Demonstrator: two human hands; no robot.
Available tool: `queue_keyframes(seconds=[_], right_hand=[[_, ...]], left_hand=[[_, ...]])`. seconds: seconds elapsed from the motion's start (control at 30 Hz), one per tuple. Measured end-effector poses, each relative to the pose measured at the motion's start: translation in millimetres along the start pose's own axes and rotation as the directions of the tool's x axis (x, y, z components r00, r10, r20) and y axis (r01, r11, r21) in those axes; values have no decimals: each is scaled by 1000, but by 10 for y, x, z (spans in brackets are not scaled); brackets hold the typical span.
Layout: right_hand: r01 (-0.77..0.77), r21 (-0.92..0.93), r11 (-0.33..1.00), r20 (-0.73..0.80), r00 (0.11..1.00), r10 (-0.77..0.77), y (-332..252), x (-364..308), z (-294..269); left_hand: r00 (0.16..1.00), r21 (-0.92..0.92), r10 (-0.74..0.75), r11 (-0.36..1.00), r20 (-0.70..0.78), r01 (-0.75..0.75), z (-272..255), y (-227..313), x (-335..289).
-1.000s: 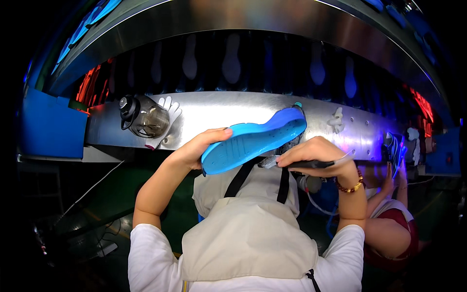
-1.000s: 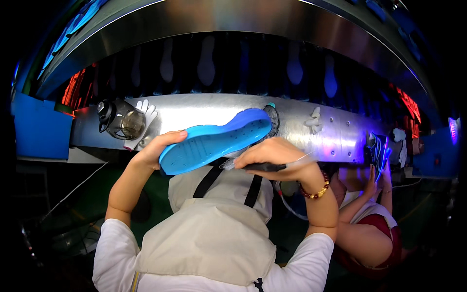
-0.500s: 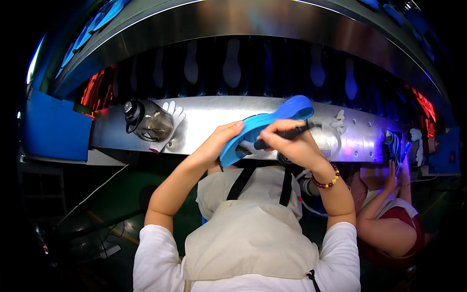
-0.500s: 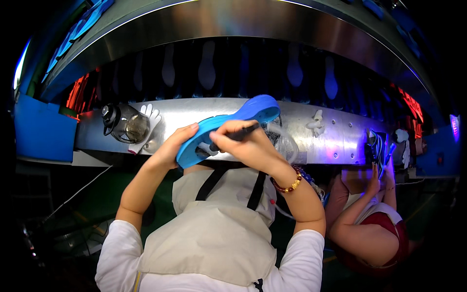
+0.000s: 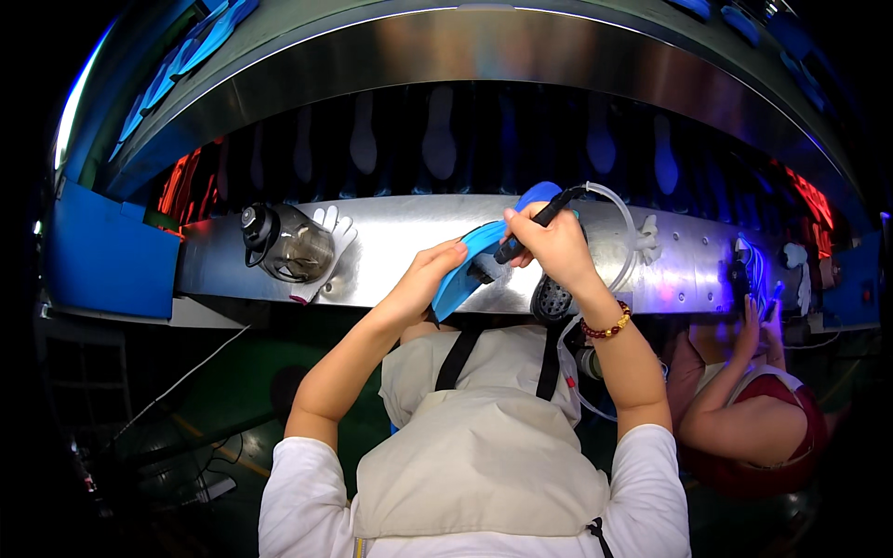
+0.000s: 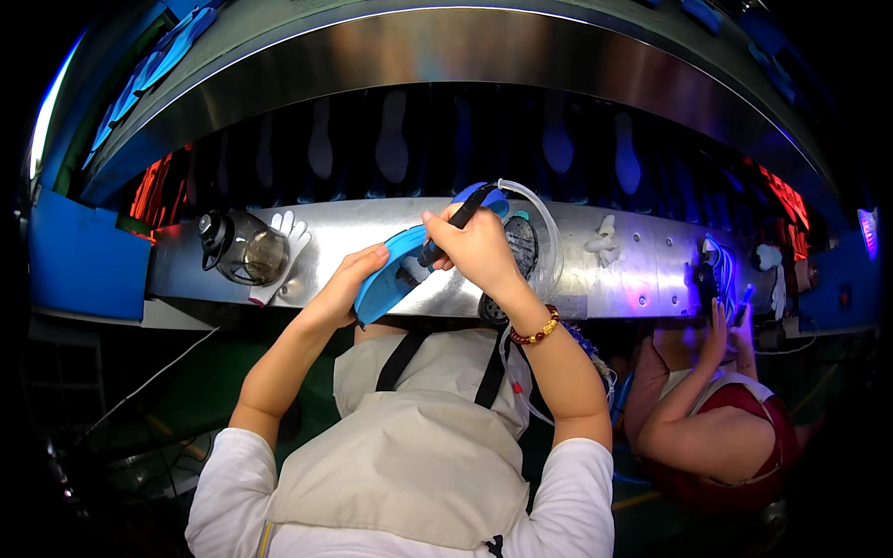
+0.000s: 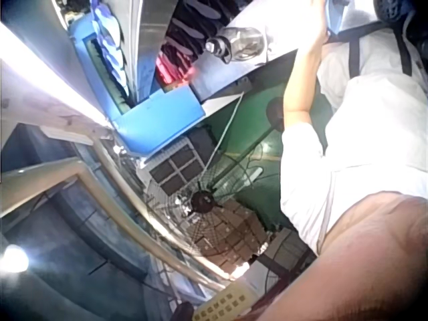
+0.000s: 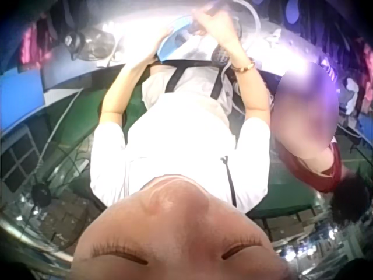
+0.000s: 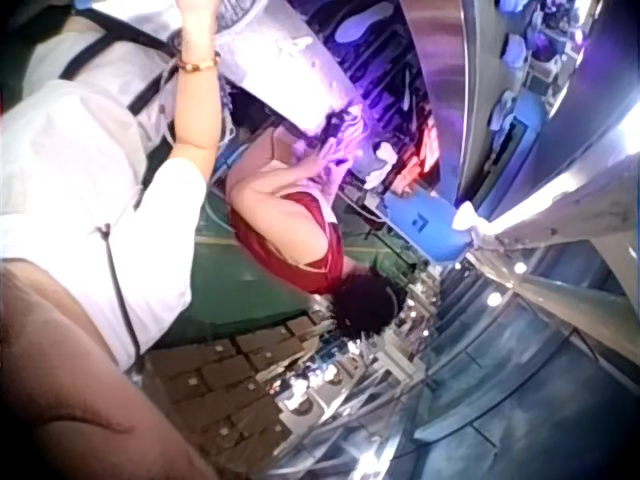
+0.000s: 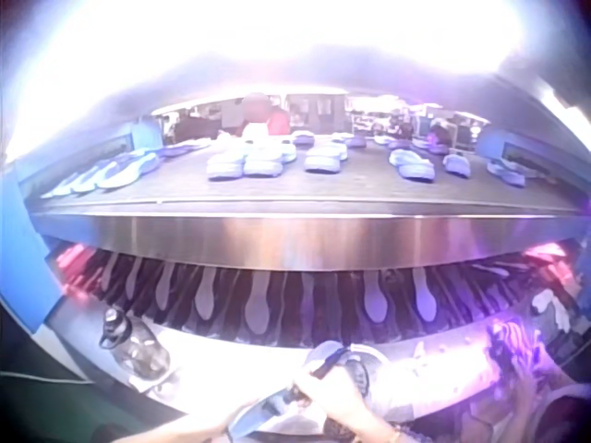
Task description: The person repeatedly picks up blue slipper soles from a conveyor belt and scrubs them with a brush. The person holds each sole in one hand and uses the brush in the other to clean the textured surface before placing it back on the belt. The process is continuous and repetitive throughout the video.
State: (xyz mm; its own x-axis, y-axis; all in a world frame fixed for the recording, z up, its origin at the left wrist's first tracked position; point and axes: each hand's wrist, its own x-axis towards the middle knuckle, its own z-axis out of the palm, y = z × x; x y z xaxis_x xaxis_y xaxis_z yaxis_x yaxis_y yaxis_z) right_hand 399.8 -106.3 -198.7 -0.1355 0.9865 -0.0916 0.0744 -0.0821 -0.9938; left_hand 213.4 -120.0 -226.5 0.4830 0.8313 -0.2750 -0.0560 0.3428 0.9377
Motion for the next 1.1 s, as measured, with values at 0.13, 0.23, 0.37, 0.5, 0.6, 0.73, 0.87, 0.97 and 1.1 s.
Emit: queue_keyframes(seconds=[0.13, 0.23, 0.37, 0.5, 0.6, 0.73, 0.87, 0.97, 1.1], right_hand=[[47, 27, 999, -82, 996, -44, 93, 43, -73], [147, -31, 989, -210, 966, -150, 93, 21, -223], [298, 66, 952, 41, 953, -301, 64, -264, -263], [479, -233, 846, 192, 876, -442, -87, -501, -69], [738, -372, 564, 348, 673, -652, -36, -520, -24], [788, -394, 473, 404, 611, -681, -4, -510, -13], [858, -415, 304, 501, 494, -710, -43, -562, 49], [890, -446, 91, 601, 374, -706, -21, -609, 81], [886, -463, -22, 642, 318, -698, -5, -633, 100]], left_hand=[[998, -120, -58, 991, -1, 57, -56, -26, 7], [990, -265, -121, 959, -71, 98, -104, 59, -44], [983, -602, -182, 784, 10, 151, -169, 82, -93], [976, -719, -217, 676, 16, 162, -128, 58, -72], [977, -761, -212, 627, 38, 166, -95, 92, -65], [980, -791, -193, 593, 39, 148, -55, 148, -84], [988, -780, -151, 613, 37, 123, -67, 169, -104], [990, -784, -143, 613, 19, 103, -72, 168, -78], [983, -761, -182, 634, 30, 141, -49, 165, -90]])
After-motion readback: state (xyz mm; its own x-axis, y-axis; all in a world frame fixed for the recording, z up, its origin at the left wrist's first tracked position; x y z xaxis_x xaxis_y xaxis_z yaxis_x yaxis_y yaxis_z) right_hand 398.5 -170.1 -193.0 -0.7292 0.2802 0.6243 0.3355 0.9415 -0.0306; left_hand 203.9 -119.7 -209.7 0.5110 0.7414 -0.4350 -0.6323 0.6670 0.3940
